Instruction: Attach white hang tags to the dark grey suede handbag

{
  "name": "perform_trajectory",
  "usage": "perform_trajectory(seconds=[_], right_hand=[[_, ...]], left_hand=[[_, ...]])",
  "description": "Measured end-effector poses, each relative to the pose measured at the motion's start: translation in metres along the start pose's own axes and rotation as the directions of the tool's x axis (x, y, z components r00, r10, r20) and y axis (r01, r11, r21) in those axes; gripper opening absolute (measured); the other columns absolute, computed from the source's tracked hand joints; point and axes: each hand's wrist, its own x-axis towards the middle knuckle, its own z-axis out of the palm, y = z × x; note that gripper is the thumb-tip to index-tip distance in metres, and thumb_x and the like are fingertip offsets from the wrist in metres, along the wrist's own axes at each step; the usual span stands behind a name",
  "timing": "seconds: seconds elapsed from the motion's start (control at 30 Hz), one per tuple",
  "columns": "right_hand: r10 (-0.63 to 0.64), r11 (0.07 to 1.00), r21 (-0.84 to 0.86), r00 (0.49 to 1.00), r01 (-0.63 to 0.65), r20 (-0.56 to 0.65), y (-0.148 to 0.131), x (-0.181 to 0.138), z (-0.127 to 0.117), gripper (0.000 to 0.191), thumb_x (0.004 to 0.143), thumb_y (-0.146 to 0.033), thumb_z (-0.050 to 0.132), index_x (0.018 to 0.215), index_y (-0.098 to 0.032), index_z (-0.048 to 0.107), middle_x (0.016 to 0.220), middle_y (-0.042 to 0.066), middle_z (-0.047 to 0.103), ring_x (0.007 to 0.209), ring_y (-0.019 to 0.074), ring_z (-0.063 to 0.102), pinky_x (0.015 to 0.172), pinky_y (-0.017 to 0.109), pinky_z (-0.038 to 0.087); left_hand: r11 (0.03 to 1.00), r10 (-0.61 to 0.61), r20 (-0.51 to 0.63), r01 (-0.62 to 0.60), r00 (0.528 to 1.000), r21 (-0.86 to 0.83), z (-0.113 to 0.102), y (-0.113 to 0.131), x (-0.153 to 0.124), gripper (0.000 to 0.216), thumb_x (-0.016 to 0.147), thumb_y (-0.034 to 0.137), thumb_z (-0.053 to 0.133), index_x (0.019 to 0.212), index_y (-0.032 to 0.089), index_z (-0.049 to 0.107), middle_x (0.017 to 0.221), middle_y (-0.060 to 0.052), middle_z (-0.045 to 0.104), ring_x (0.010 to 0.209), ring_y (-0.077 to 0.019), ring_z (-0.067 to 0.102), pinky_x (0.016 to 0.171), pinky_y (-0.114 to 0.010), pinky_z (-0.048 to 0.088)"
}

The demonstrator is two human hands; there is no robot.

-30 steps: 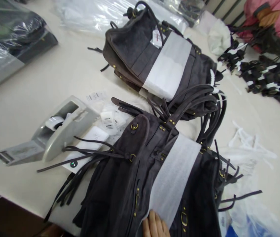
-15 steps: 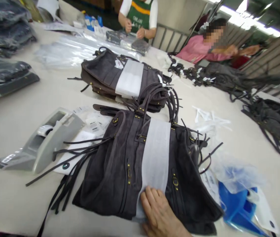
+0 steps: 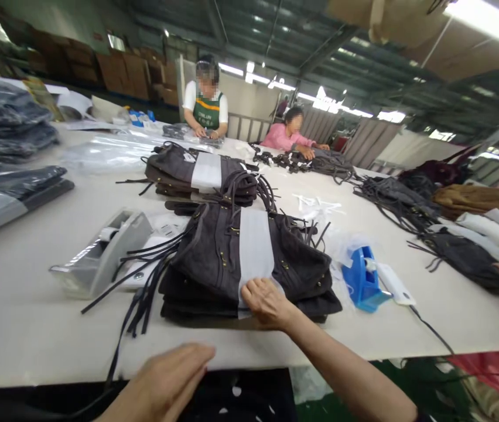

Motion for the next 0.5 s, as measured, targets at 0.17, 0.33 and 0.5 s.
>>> perform_trajectory(seconds=[0.17, 0.33, 0.5], right_hand=[[0.055, 0.998, -0.003, 0.997, -0.055, 0.056, -0.016, -0.002, -0.021, 0.034, 0.069, -0.029, 0.054, 0.097, -0.011, 0.05, 0.089, 0.012, 0.053, 0.08, 0.0233, 0.047, 0.069, 0.034, 0.035], [0.193, 0.981, -0.005, 0.979, -0.194, -0.06, 0.036, 0.005, -0.084, 0.033, 0.082, -0.041, 0.048, 0.1, -0.014, 0.054, 0.098, 0.011, 0.057, 0.095, 0.0235, 0.049, 0.084, 0.037, 0.031], [0.525, 0.842, -0.022, 0.828, -0.539, -0.196, 0.077, -0.034, -0.036, 0.04, 0.086, -0.034, 0.041, 0.119, -0.013, 0.048, 0.13, 0.014, 0.041, 0.122, 0.0297, 0.028, 0.1, 0.049, 0.012]], left_hand=[[0.894, -0.073, -0.022, 0.075, 0.997, 0.441, 0.006, -0.04, 0.095, 0.028, 0.083, 0.022, 0.043, 0.106, 0.013, 0.056, 0.104, -0.013, 0.06, 0.109, -0.0244, 0.047, 0.099, -0.045, 0.029], [0.707, -0.39, 0.072, 0.248, 0.918, 0.663, 0.009, -0.1, 0.129, 0.029, 0.082, 0.032, 0.046, 0.088, 0.007, 0.059, 0.089, -0.017, 0.061, 0.095, -0.0295, 0.051, 0.088, -0.05, 0.032], [0.637, -0.508, -0.019, 0.391, 0.861, 0.664, 0.04, -0.114, 0.057, 0.046, 0.085, 0.041, 0.035, 0.107, 0.005, 0.055, 0.119, -0.021, 0.05, 0.104, -0.0322, 0.047, 0.079, -0.04, 0.041]])
